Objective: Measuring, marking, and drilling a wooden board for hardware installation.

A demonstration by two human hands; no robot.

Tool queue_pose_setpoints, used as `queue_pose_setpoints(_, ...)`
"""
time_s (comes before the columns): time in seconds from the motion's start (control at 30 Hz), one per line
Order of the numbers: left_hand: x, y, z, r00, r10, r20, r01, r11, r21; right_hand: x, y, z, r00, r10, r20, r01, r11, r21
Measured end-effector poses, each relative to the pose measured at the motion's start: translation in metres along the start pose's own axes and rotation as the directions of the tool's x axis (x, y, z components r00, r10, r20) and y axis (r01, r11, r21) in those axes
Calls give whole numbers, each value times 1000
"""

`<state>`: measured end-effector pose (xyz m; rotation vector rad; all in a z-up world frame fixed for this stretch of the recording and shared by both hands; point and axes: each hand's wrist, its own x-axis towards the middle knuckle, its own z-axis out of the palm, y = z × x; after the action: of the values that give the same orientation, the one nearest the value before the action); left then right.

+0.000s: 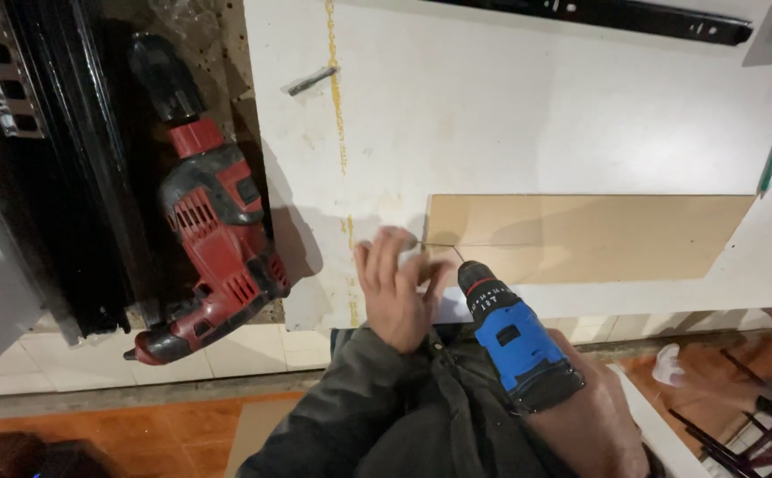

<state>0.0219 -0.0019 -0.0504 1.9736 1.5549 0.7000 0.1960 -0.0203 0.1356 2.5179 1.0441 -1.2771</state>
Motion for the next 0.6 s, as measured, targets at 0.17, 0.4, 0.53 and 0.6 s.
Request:
queue_pose_setpoints(0.17, -25, -6, -22, 965, 201, 167, -203, 979, -6, 4, -12, -10, 1000, 7, 22, -6, 999, -35)
queue_pose_setpoints(0.4, -24, -7, -23, 957, 228, 180, -236, 972, 19, 7, -18, -16, 996, -30, 83, 38, 996, -87)
queue_pose_setpoints(0.53, -22, -7, -26, 953, 227, 200, -230, 973, -10, 8, -29, -21, 990, 36, 138, -26, 997, -77)
queue_pose_setpoints(0.6, -23, -7, -26, 953, 232, 194, -233, 972, -20, 9, -22, -19, 990, 12, 139, -3, 998, -65)
